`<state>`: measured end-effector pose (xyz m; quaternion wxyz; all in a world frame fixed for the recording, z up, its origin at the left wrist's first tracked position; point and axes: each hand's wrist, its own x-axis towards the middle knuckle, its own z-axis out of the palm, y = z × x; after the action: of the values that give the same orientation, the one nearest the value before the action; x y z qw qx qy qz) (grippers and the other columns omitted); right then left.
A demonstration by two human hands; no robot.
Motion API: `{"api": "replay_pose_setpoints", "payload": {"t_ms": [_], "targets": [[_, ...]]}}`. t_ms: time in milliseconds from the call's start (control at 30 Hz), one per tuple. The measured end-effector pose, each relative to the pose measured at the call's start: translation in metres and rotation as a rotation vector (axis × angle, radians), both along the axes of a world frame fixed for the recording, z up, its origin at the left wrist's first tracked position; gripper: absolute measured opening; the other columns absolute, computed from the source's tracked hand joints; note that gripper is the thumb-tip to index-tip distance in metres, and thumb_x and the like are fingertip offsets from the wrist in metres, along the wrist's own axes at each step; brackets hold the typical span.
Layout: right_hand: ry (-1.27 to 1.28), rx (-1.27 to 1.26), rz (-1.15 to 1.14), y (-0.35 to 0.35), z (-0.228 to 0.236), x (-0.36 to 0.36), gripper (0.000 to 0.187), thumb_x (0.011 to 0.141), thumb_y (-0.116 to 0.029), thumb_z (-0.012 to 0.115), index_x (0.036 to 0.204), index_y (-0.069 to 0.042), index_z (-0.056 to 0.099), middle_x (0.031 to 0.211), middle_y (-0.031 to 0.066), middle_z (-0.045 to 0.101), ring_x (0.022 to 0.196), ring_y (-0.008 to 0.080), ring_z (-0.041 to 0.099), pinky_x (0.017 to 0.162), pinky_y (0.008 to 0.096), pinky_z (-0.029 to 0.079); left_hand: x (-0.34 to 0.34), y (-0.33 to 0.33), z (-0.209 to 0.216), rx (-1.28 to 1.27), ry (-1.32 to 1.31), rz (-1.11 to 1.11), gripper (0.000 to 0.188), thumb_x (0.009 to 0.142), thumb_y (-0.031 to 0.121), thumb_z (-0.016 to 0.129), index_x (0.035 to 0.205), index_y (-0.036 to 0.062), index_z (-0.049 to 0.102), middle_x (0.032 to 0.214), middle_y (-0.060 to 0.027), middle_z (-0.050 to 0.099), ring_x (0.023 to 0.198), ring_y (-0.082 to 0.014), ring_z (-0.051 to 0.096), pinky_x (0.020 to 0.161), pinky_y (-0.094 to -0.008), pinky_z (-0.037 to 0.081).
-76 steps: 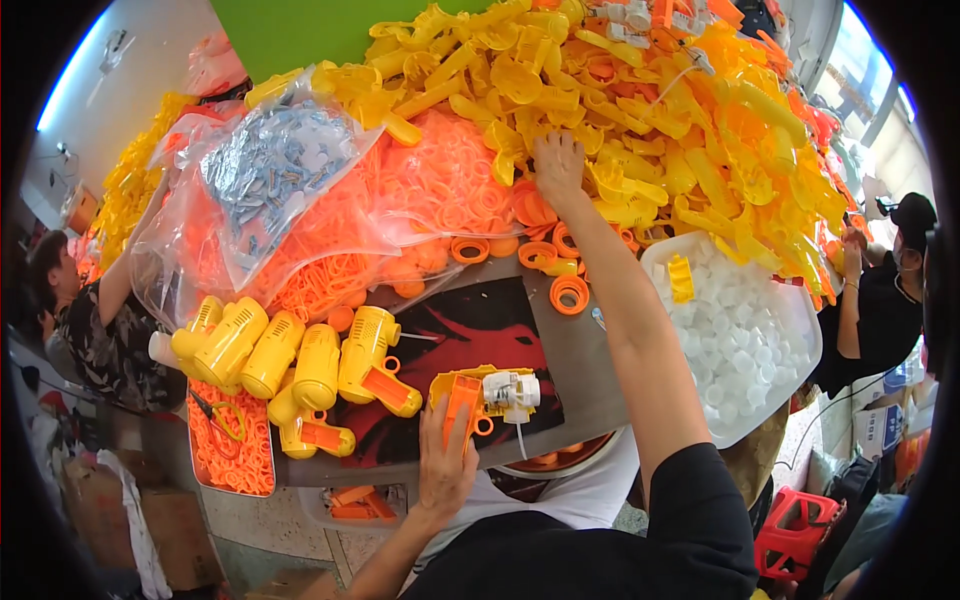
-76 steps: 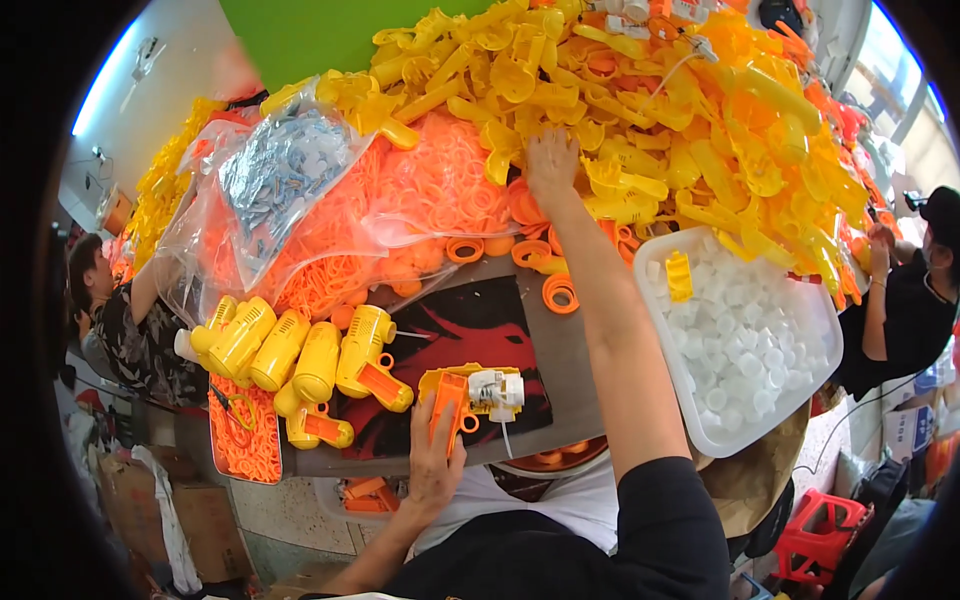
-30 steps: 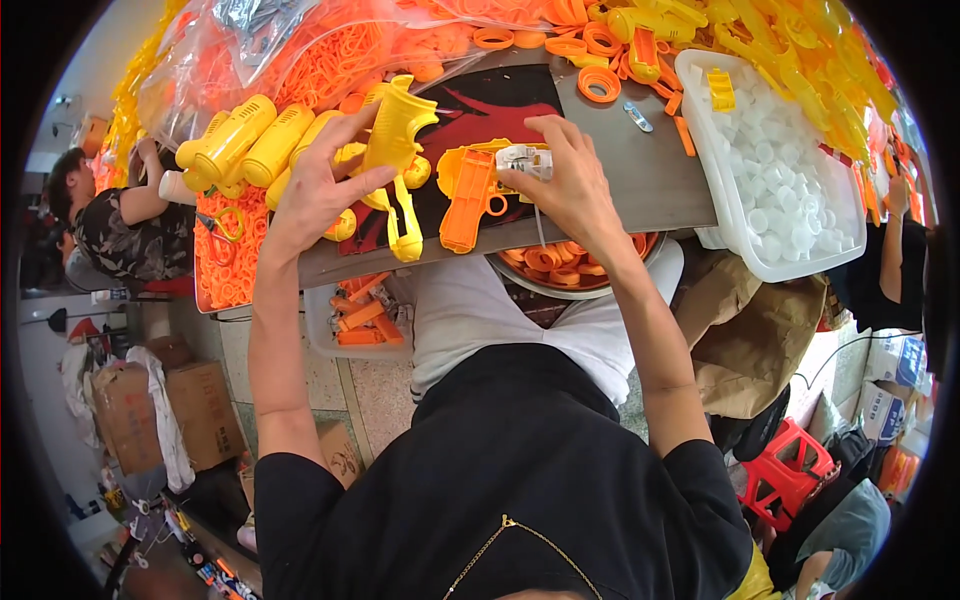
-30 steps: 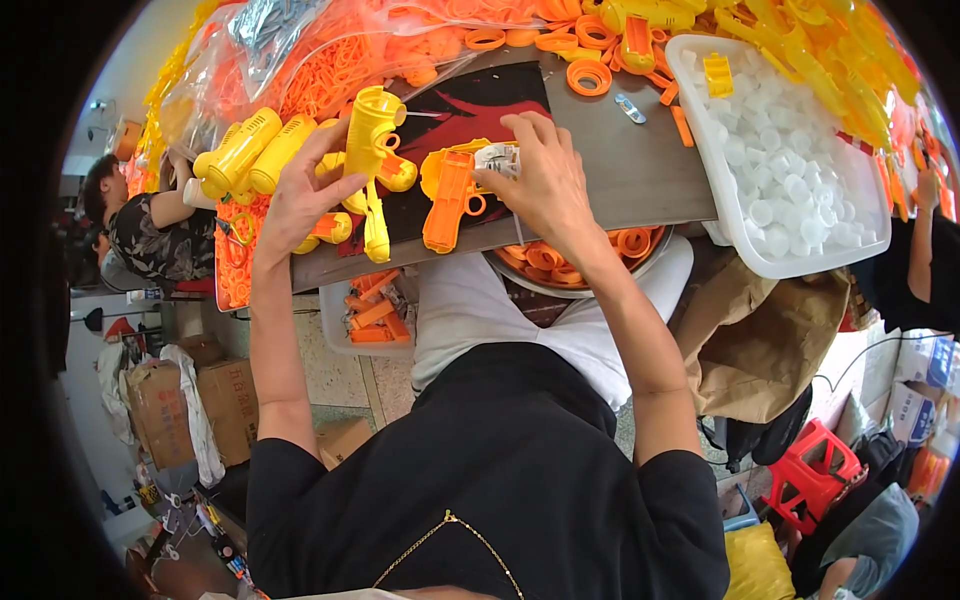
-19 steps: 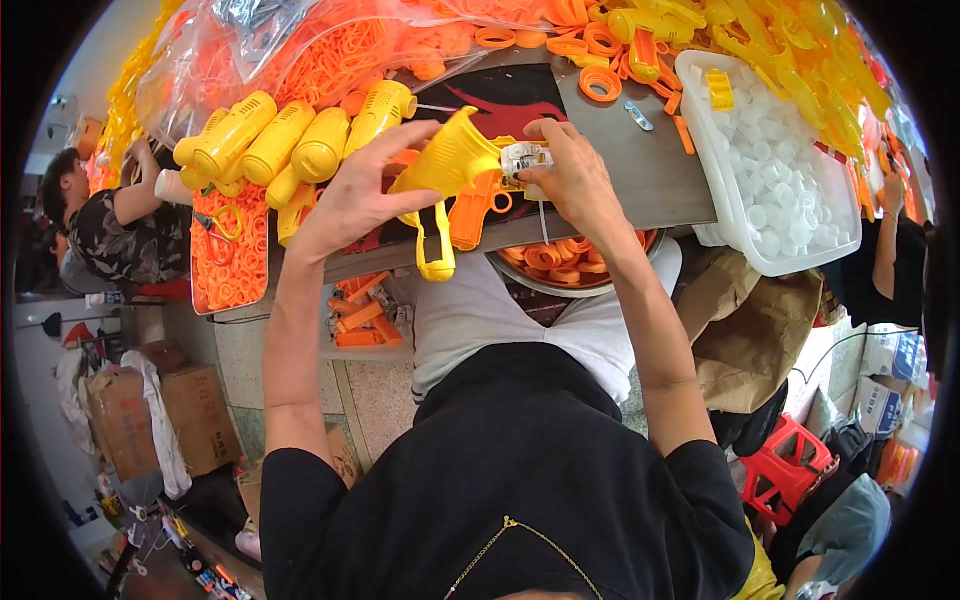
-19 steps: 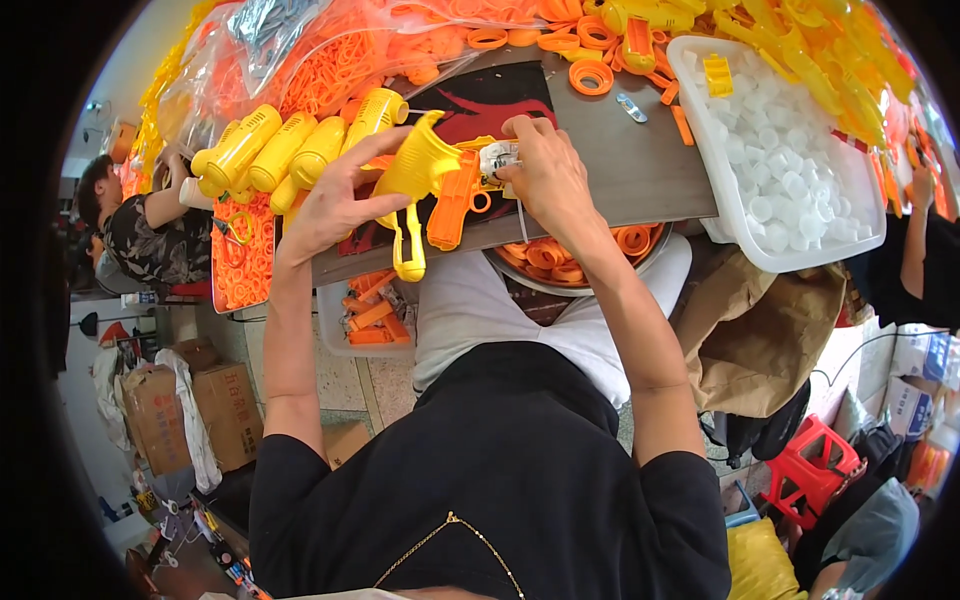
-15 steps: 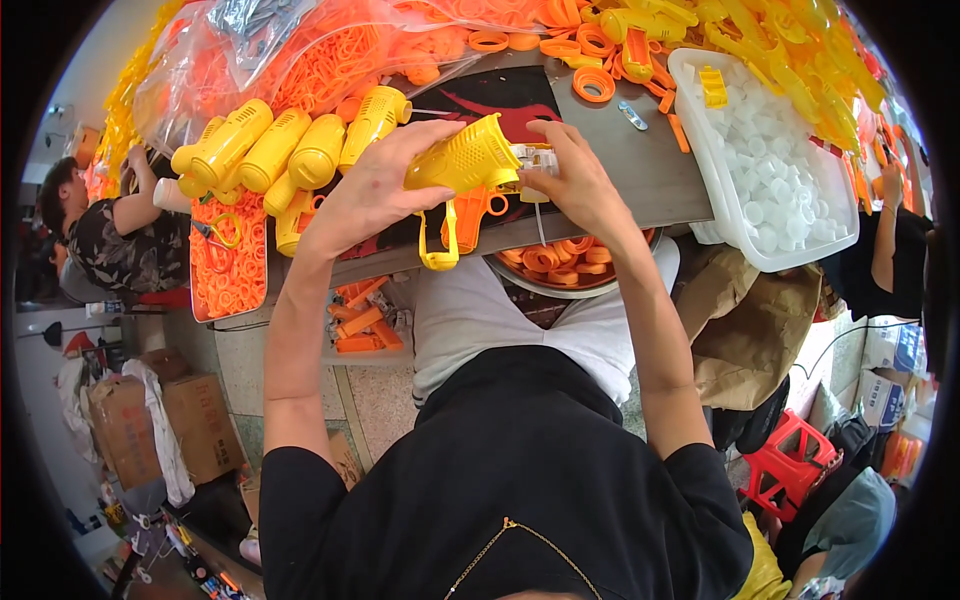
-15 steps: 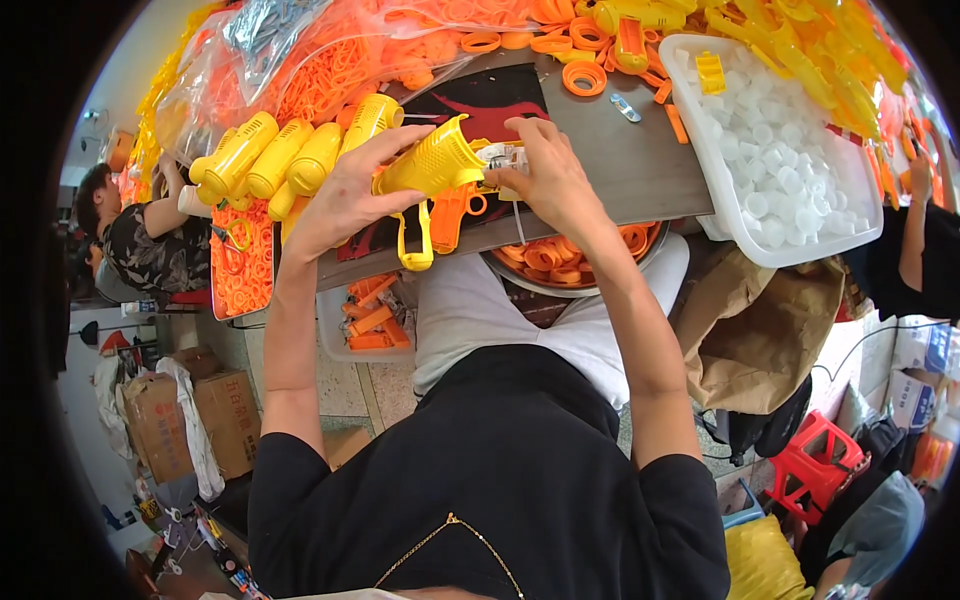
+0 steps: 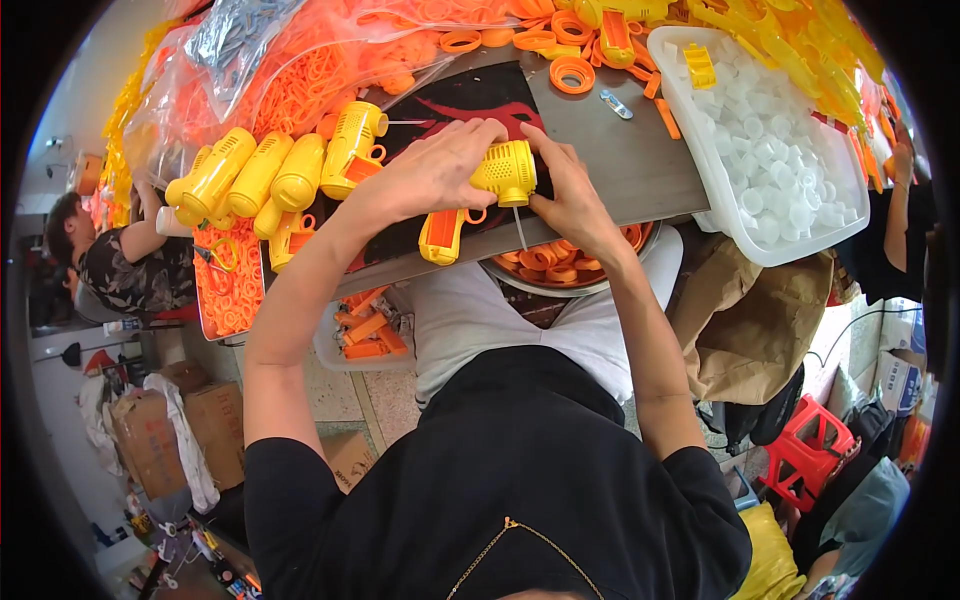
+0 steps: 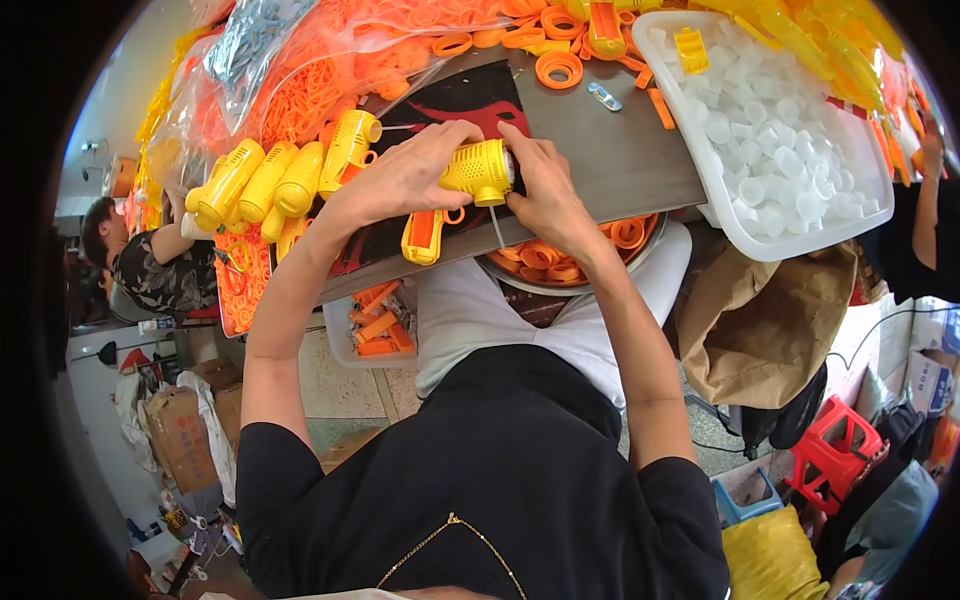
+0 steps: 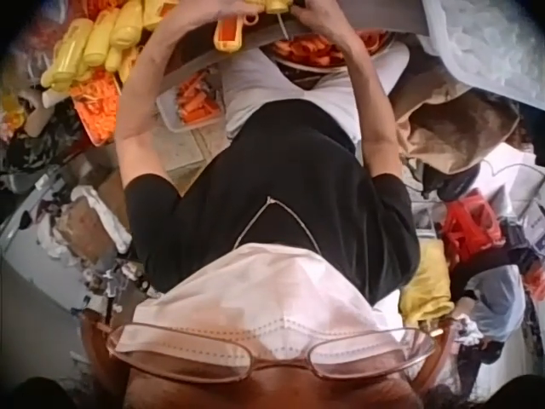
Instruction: Assembling yellow plastic toy guns from multiple components on a workbench.
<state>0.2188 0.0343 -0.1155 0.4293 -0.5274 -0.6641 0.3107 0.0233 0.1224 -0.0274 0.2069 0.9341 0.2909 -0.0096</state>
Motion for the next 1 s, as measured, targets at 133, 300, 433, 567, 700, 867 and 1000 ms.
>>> {"api": "replay_pose_setpoints", "payload": {"t_ms": [133, 300, 433, 567, 700, 867, 1000], "targets": [[-0.002, 0.039, 0.002, 0.000, -0.004, 0.000, 0.082, 0.073, 0.008, 0.062, 0.151, -0.008, 0.039, 0.135, 0.0196, 0.054, 0.132, 0.0364, 0.046, 0.116, 0.0433, 0.031, -0.002, 0.003, -0.009, 0.060, -0.070, -0.077, 0.070, 0.075, 0.025, 0.074, 0.135, 0.0001, 0.046, 0.123, -0.0197, 0.059, 0.118, -0.0362, 0.056, 0.100, -0.0451, 0.047], [0.008, 0.061, 0.000, 0.000, -0.006, 0.000, 0.081, 0.073, 0.008, 0.063, 0.149, -0.007, 0.041, 0.133, 0.0182, 0.055, 0.130, 0.0361, 0.047, 0.114, 0.0439, 0.033, 0.000, -0.001, -0.004, 0.052, 0.002, -0.068, 0.070, 0.076, 0.023, 0.074, 0.136, -0.0010, 0.046, 0.125, -0.0209, 0.058, 0.120, -0.0365, 0.056, 0.099, -0.0452, 0.048], [0.005, 0.050, -0.010, 0.001, -0.007, 0.000, 0.079, 0.073, 0.008, 0.063, 0.148, -0.007, 0.042, 0.132, 0.0180, 0.056, 0.129, 0.0361, 0.047, 0.114, 0.0438, 0.033, 0.006, -0.006, -0.004, 0.104, 0.071, -0.081, 0.071, 0.074, 0.019, 0.075, 0.134, -0.0038, 0.043, 0.118, -0.0204, 0.058, 0.113, -0.0369, 0.058, 0.093, -0.0454, 0.050], [0.014, 0.048, -0.019, 0.002, -0.006, -0.003, 0.079, 0.073, 0.008, 0.064, 0.148, -0.007, 0.043, 0.131, 0.0183, 0.056, 0.128, 0.0361, 0.047, 0.114, 0.0429, 0.033, 0.007, -0.003, -0.005, 0.118, 0.103, -0.122, 0.071, 0.073, 0.016, 0.078, 0.130, -0.0057, 0.042, 0.111, -0.0203, 0.056, 0.105, -0.0378, 0.058, 0.086, -0.0455, 0.052], [0.102, -0.003, 0.139, 0.005, -0.003, 0.018, 0.078, 0.078, -0.001, 0.071, 0.150, -0.006, 0.040, 0.129, 0.0211, 0.057, 0.128, 0.0358, 0.048, 0.111, 0.0409, 0.037, 0.013, -0.009, -0.004, 0.193, 0.089, -0.144, 0.067, 0.072, 0.014, 0.079, 0.124, -0.0072, 0.042, 0.109, -0.0198, 0.054, 0.102, -0.0379, 0.058, 0.080, -0.0448, 0.053], [-0.096, -0.157, 0.077, 0.020, 0.021, 0.006, 0.076, 0.087, -0.024, 0.078, 0.149, -0.001, 0.041, 0.131, 0.0226, 0.057, 0.126, 0.0336, 0.052, 0.110, 0.0389, 0.040, 0.002, 0.011, -0.017, 0.019, 0.126, -0.129, 0.085, 0.073, 0.025, 0.078, 0.139, -0.0077, 0.036, 0.114, -0.0235, 0.052, 0.112, -0.0422, 0.054, 0.091, -0.0481, 0.050], [0.191, -0.211, 0.102, -0.004, 0.016, 0.015, 0.071, 0.085, -0.017, 0.078, 0.147, -0.002, 0.044, 0.135, 0.0188, 0.057, 0.131, 0.0285, 0.051, 0.112, 0.0383, 0.038, -0.026, 0.006, -0.007, -0.176, -0.191, 0.028, 0.098, 0.074, 0.036, 0.083, 0.149, -0.0043, 0.034, 0.143, -0.0253, 0.046, 0.135, -0.0364, 0.046, 0.109, -0.0450, 0.042]]}}
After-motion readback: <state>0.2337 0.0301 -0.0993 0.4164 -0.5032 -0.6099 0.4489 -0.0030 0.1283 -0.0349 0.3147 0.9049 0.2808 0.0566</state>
